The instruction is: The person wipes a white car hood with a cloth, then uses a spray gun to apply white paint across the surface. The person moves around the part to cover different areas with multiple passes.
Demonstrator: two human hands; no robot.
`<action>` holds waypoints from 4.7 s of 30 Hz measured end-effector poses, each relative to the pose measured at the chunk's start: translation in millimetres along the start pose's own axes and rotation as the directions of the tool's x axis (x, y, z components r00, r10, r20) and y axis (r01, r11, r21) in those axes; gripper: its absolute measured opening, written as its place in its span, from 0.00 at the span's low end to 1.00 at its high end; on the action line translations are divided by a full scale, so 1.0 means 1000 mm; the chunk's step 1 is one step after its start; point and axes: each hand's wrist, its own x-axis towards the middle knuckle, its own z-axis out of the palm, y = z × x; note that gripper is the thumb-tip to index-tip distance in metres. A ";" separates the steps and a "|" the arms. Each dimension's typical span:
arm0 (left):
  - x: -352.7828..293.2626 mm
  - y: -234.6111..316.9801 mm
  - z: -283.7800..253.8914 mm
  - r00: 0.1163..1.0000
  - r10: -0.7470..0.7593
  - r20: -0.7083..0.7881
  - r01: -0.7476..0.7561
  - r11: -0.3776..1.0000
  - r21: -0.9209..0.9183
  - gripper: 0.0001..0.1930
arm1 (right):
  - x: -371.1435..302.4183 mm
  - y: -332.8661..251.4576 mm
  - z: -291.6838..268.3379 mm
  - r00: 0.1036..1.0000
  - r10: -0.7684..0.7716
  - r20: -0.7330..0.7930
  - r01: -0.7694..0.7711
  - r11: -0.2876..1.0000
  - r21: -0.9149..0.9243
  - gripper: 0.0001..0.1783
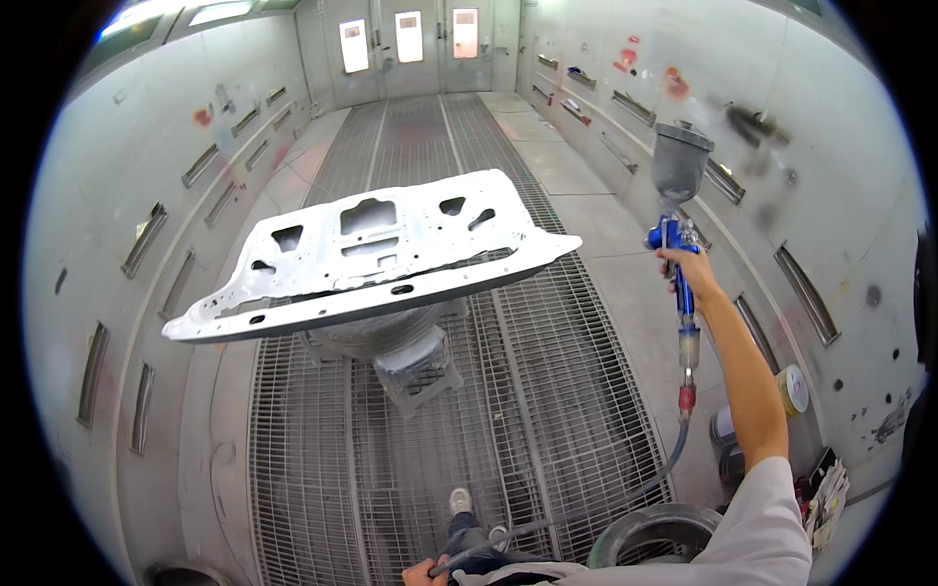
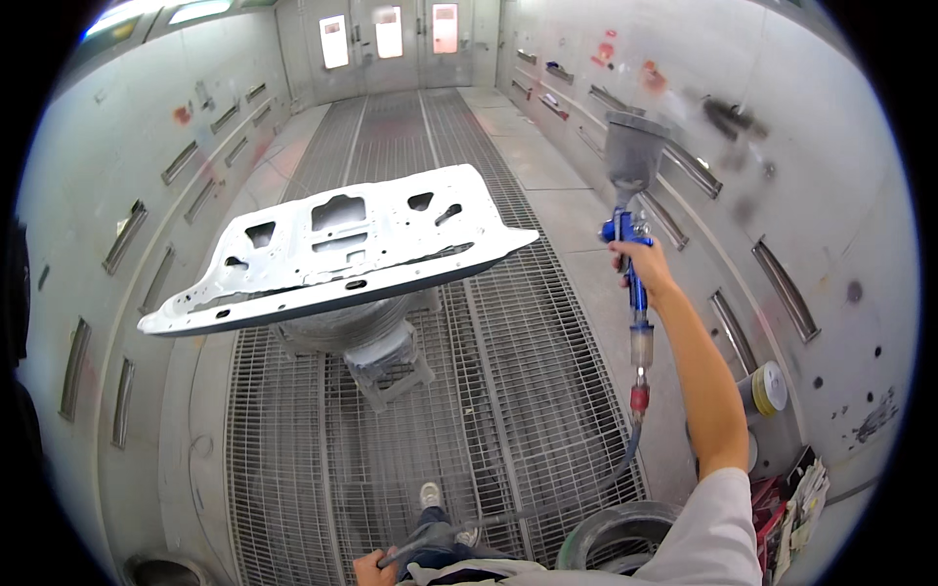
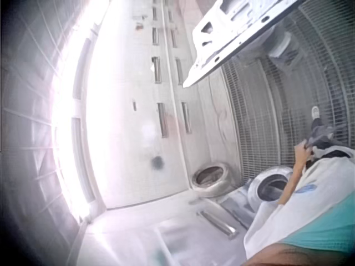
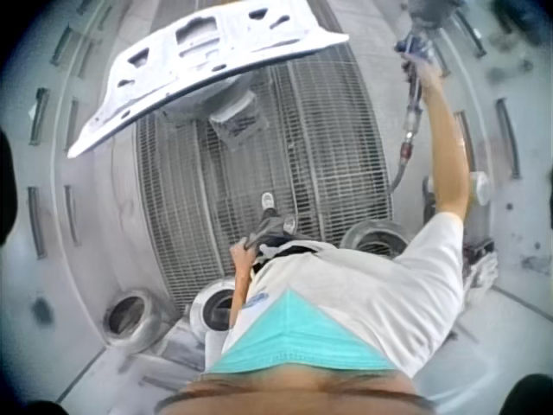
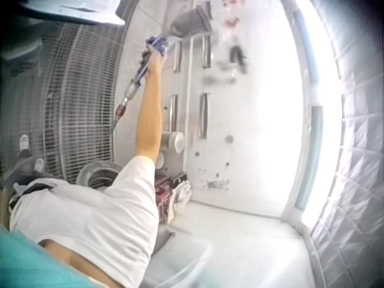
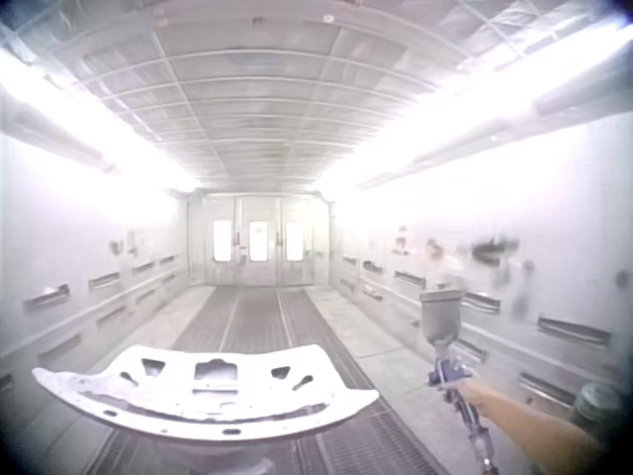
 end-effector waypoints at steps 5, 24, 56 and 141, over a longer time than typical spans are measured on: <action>0.039 0.034 0.039 0.951 0.042 0.306 0.001 0.990 -0.140 0.10 | -0.065 -0.012 -0.009 0.884 -0.073 0.462 -0.084 0.947 0.310 0.23; 0.285 0.179 0.182 0.848 0.171 0.502 -0.201 0.980 0.005 0.19 | 0.001 0.106 -0.172 0.990 0.047 0.136 -0.117 0.810 0.574 0.35; 0.331 0.455 0.553 0.814 -0.576 -0.071 0.556 0.809 -0.190 0.23 | 0.506 0.097 -0.015 -0.112 0.205 0.972 -0.373 0.898 -0.233 0.14; 1.769 0.279 0.173 -0.383 -0.897 -0.218 0.144 0.175 -0.974 0.13 | 0.985 -0.105 1.389 -0.938 0.243 0.245 0.332 0.832 0.445 0.31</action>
